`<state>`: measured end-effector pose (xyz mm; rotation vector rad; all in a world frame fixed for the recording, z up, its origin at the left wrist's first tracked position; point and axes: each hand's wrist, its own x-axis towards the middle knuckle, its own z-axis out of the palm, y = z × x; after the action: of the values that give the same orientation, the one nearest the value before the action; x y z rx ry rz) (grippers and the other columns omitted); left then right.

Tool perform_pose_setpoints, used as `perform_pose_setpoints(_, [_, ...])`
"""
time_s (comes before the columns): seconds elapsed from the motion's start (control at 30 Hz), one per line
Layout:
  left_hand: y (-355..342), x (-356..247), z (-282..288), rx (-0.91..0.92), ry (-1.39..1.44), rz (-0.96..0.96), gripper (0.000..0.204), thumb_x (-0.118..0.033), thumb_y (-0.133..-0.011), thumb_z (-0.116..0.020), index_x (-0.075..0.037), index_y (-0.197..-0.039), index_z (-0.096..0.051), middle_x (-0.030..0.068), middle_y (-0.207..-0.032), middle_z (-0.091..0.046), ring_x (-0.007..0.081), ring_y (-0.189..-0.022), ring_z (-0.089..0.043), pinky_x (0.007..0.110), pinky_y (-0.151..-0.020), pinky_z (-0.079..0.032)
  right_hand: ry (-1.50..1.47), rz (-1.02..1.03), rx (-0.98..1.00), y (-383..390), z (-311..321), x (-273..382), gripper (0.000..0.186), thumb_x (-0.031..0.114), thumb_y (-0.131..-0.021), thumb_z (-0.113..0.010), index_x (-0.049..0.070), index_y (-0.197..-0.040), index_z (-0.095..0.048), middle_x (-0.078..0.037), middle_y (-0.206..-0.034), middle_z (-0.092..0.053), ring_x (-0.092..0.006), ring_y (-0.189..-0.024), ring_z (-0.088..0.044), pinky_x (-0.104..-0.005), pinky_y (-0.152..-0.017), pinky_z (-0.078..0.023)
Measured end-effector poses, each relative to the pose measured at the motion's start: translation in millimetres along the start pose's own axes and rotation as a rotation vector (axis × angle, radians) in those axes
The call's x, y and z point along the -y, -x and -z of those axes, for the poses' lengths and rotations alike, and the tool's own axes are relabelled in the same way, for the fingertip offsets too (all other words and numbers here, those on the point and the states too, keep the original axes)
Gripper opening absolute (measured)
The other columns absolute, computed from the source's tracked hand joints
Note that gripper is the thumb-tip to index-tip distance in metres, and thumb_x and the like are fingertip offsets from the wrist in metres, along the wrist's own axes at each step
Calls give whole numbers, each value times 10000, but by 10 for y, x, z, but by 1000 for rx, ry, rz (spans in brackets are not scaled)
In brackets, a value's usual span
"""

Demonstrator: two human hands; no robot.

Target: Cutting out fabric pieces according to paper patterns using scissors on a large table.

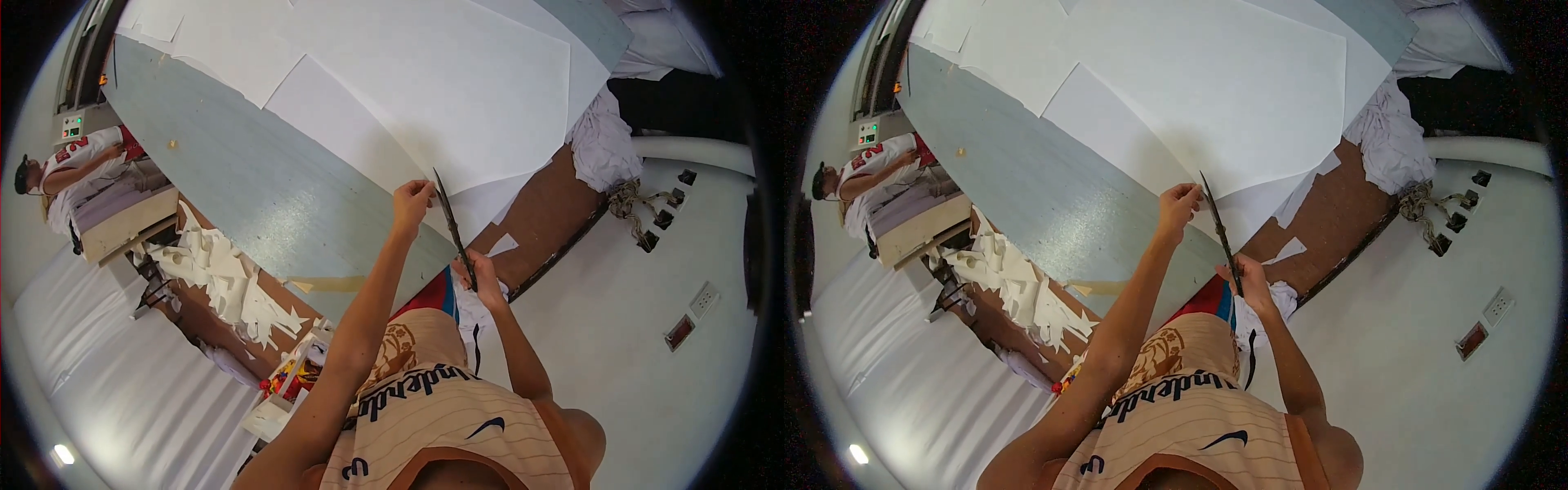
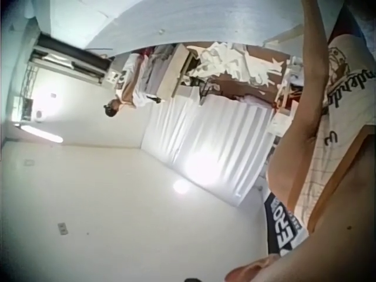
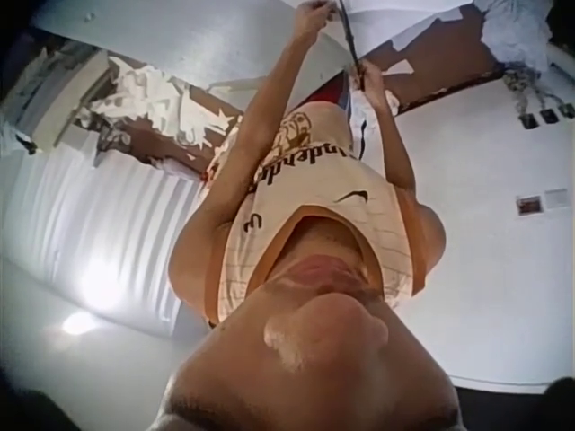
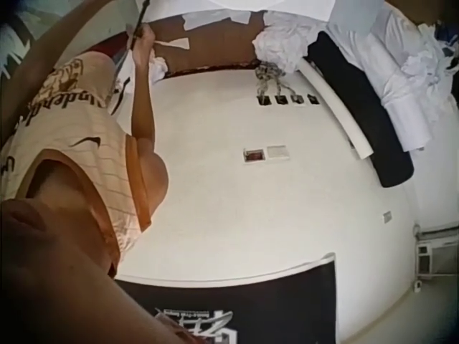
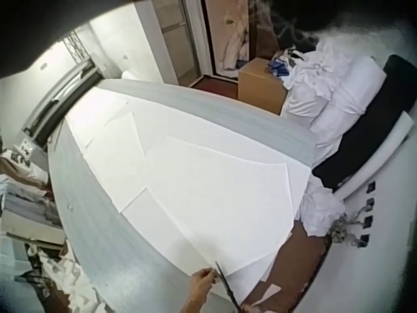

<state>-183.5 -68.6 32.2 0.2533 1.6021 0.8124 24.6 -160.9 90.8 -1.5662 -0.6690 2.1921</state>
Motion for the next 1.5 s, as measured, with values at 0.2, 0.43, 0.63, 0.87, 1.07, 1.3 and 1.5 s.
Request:
perform_pose_setpoints(0.2, [-10, -42, 18, 5, -44, 1, 186, -203, -966, -714, -20, -994, -733, -1, -768, -658, 74, -621, -560, 241, -503, -377, 47, 73, 11, -44, 54, -80, 313, 35, -1013, -635, 62, -731, -505, 5, -573, -486, -59, -509, -486, -245, -577, -499])
perform_pose_setpoints(0.43, [-45, -33, 111, 10, -31, -1, 188, -202, -962, -727, -19, -1003, -736, -2, -774, -657, 67, -624, -563, 239, -499, -372, 273, 42, -41, -76, 12, 104, 399, -12, -948, -720, 63, -649, -467, 46, -608, -478, -35, -582, -507, -210, -614, -456])
perform_pose_setpoints(0.63, [-15, -128, 185, 42, -48, 0, 199, -215, -963, -728, -22, -1011, -732, -1, -778, -654, 65, -633, -561, 227, -513, -378, 273, -20, 13, -198, 30, 281, 342, -29, -959, -677, 59, -670, -519, 18, -575, -497, -68, -580, -577, -232, -560, -455])
perform_pose_setpoints(0.87, [27, -214, 272, 63, 4, 36, 179, -223, -964, -729, -47, -999, -730, -13, -788, -649, 62, -652, -558, 226, -532, -378, 126, 60, 71, -501, 51, 216, 317, 202, -933, -791, 55, -749, -580, 35, -568, -489, -42, -441, -439, -232, -423, -309])
perform_pose_setpoints(1.07, [57, -227, 317, 84, 2, 49, 166, -224, -974, -723, -58, -977, -731, -22, -773, -640, 63, -657, -552, 227, -533, -372, 152, -8, 101, -692, -69, 487, 318, 143, -970, -720, 65, -717, -543, 38, -557, -475, -60, -460, -485, -224, -455, -371])
perform_pose_setpoints(1.3, [70, -222, 346, 102, 22, 42, 191, -237, -981, -721, -46, -974, -731, -27, -754, -625, 56, -656, -538, 223, -535, -374, 279, 2, 81, -907, -144, 828, 432, 275, -864, -866, 107, -663, -523, 63, -527, -449, -47, -424, -424, -244, -413, -297])
perform_pose_setpoints(1.5, [173, -241, 423, 107, 23, 65, 195, -234, -980, -719, -41, -1008, -725, -25, -759, -632, 57, -657, -539, 225, -540, -381, 290, 27, 166, -1186, -186, 895, 409, 263, -869, -860, 99, -693, -529, 54, -546, -454, -50, -426, -433, -241, -410, -306])
